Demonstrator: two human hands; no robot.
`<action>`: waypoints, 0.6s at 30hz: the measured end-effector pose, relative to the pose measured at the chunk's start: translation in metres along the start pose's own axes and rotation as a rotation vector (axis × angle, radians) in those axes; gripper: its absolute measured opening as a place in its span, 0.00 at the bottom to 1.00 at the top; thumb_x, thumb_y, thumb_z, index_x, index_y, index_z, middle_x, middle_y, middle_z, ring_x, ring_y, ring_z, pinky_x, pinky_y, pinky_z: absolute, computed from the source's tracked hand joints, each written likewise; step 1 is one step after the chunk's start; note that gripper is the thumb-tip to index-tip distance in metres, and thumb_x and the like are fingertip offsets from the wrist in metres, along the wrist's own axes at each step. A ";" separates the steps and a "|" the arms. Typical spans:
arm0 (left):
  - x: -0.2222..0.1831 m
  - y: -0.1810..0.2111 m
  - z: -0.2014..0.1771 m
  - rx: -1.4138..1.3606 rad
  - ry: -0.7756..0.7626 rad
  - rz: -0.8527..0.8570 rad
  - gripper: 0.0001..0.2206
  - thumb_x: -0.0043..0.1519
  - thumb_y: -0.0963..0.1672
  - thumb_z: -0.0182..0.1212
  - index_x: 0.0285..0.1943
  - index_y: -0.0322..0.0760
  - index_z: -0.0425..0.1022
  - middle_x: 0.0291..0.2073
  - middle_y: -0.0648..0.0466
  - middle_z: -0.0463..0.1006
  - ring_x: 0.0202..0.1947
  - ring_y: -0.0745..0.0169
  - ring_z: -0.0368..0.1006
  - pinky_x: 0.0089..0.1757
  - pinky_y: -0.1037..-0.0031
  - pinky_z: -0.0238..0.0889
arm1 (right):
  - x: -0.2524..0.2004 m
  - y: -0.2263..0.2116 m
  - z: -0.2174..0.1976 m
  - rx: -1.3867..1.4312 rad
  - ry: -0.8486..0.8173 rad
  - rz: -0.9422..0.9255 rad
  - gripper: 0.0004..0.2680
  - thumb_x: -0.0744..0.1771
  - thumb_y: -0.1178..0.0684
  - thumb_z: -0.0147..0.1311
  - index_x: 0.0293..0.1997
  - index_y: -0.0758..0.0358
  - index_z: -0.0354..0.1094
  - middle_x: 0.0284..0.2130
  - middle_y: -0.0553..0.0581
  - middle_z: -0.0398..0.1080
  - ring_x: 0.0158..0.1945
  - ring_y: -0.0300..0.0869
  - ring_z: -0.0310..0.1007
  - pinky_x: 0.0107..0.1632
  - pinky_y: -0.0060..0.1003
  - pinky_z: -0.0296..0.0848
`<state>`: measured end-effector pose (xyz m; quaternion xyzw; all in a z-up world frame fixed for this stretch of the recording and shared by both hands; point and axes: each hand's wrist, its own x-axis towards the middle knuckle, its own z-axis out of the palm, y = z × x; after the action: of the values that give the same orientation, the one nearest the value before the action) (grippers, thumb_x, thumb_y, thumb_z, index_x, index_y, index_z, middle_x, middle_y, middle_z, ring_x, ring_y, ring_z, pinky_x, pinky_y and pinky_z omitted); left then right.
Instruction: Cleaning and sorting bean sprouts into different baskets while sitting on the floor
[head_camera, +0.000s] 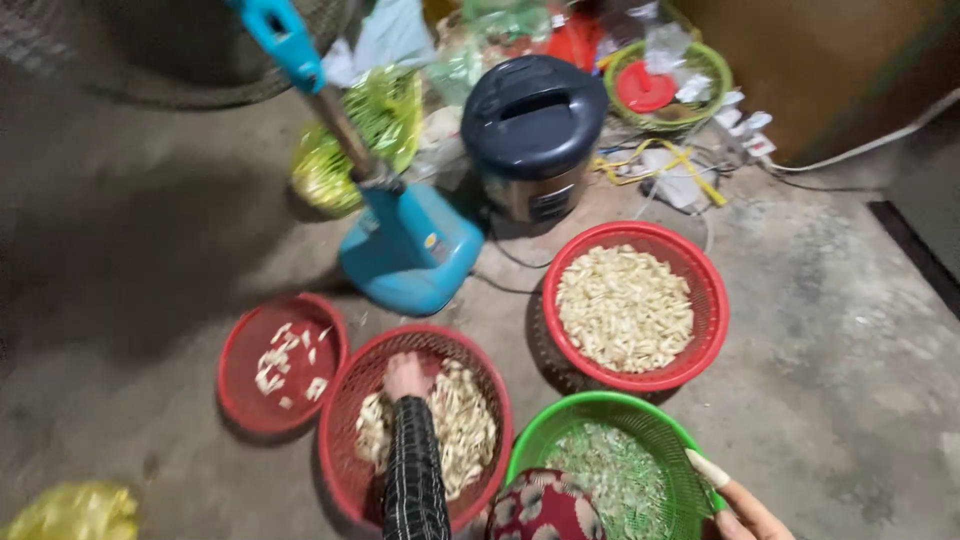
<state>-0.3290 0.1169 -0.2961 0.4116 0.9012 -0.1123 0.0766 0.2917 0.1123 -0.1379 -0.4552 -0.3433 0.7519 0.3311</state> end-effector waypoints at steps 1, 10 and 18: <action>0.004 0.000 0.004 0.002 0.006 0.032 0.27 0.50 0.50 0.75 0.57 0.44 0.69 0.56 0.48 0.72 0.59 0.47 0.68 0.52 0.53 0.69 | 0.001 0.003 0.003 0.011 0.027 -0.015 0.25 0.64 0.67 0.46 0.72 0.77 0.60 0.60 0.80 0.76 0.58 0.60 0.77 0.58 0.47 0.67; -0.027 0.018 -0.042 -0.187 0.384 -0.109 0.05 0.60 0.46 0.64 0.42 0.44 0.78 0.36 0.53 0.81 0.44 0.50 0.74 0.51 0.57 0.64 | 0.000 -0.041 0.068 -0.065 -0.228 0.022 0.25 0.67 0.65 0.51 0.75 0.66 0.55 0.28 0.63 0.79 0.22 0.37 0.64 0.27 0.30 0.57; -0.213 0.097 -0.241 -2.237 -0.268 0.189 0.09 0.63 0.35 0.57 0.52 0.24 0.72 0.37 0.44 0.75 0.31 0.60 0.71 0.34 0.73 0.69 | -0.032 -0.098 0.166 -0.422 -0.390 -0.187 0.30 0.63 0.61 0.54 0.76 0.56 0.50 0.67 0.60 0.71 0.67 0.45 0.73 0.63 0.38 0.69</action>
<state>-0.1280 0.0888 -0.0285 0.1631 0.4454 0.7204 0.5060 0.1707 0.1036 0.0147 -0.3273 -0.5896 0.7033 0.2248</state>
